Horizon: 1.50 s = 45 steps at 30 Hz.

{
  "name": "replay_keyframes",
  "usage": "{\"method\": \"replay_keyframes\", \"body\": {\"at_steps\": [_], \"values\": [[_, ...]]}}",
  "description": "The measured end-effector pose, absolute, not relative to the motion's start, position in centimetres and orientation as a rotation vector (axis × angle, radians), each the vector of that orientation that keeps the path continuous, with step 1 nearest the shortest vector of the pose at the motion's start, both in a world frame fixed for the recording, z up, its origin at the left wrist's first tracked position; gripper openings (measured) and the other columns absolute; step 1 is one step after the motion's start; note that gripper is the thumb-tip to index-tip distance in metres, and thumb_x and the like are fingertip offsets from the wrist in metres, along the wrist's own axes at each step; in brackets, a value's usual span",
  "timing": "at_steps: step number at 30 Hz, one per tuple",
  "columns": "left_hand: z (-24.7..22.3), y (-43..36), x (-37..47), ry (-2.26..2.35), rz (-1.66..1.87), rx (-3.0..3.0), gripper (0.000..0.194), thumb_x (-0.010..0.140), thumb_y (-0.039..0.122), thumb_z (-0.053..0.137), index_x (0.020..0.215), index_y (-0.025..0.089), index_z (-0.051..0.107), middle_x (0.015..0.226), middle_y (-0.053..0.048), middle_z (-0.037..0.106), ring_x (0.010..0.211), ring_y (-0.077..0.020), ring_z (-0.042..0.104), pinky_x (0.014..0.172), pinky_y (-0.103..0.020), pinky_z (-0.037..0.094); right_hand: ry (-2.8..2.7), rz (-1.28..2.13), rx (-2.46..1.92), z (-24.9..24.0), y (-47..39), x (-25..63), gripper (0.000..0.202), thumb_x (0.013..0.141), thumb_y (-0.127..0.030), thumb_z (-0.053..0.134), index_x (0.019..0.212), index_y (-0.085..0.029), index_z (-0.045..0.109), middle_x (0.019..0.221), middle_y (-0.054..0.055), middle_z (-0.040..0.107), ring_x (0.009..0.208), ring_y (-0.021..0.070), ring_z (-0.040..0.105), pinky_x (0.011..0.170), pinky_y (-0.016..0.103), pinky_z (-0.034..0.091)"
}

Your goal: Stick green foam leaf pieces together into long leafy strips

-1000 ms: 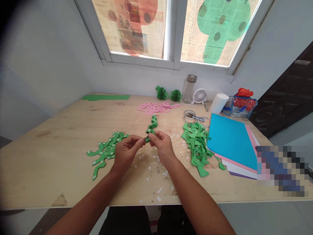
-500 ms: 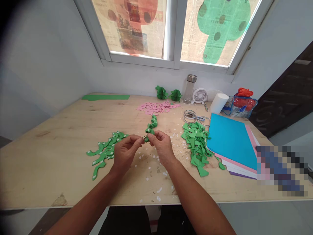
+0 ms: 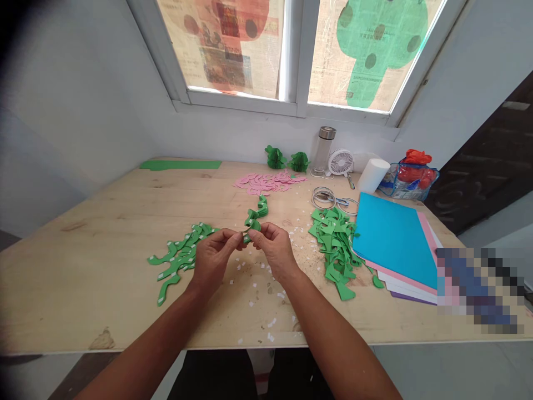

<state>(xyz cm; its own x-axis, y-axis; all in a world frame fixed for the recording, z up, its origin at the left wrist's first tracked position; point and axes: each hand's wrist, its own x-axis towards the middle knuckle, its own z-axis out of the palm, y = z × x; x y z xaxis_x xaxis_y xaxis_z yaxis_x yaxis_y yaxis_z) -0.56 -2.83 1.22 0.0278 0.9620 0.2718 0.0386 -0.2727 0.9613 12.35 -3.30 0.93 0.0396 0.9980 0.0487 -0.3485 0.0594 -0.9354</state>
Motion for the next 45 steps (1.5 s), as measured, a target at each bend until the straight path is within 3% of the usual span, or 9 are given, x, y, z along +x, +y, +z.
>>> {"method": "replay_keyframes", "body": {"at_steps": [26, 36, 45], "values": [[0.2, -2.5, -0.7, 1.162, 1.363, 1.712, 0.011, 0.073, 0.028, 0.062, 0.071, 0.018, 0.063, 0.066, 0.000, 0.064, 0.060, -0.0124, 0.056, 0.059, -0.023, 0.046, -0.921, 1.146, -1.029, 1.0, -3.2, 12.3, 0.022, 0.062, -0.037, 0.071, 0.065, -0.018, 0.061, 0.057, -0.002, 0.058, 0.053, 0.0098, 0.045, 0.053, 0.023, 0.036], [-0.1, -2.3, -0.6, 1.203, 1.342, 1.672, 0.015, 0.070, 0.032, 0.065, 0.066, 0.017, 0.063, 0.060, 0.001, 0.062, 0.053, -0.0107, 0.053, 0.052, -0.021, 0.042, -1.102, 0.927, -1.160, 0.6, -3.4, 12.2, 0.021, 0.068, -0.037, 0.066, 0.066, -0.018, 0.058, 0.056, -0.003, 0.051, 0.055, 0.0103, 0.041, 0.050, 0.023, 0.032], [-0.5, -1.8, -0.6, 1.124, 1.270, 1.534, 0.017, 0.068, 0.031, 0.067, 0.074, 0.016, 0.071, 0.066, -0.003, 0.069, 0.053, -0.0122, 0.056, 0.050, -0.021, 0.043, -1.155, 0.914, -1.181, 0.4, -3.3, 12.2, 0.023, 0.069, -0.040, 0.064, 0.066, -0.018, 0.058, 0.055, -0.003, 0.051, 0.053, 0.0101, 0.040, 0.048, 0.022, 0.032]]}}
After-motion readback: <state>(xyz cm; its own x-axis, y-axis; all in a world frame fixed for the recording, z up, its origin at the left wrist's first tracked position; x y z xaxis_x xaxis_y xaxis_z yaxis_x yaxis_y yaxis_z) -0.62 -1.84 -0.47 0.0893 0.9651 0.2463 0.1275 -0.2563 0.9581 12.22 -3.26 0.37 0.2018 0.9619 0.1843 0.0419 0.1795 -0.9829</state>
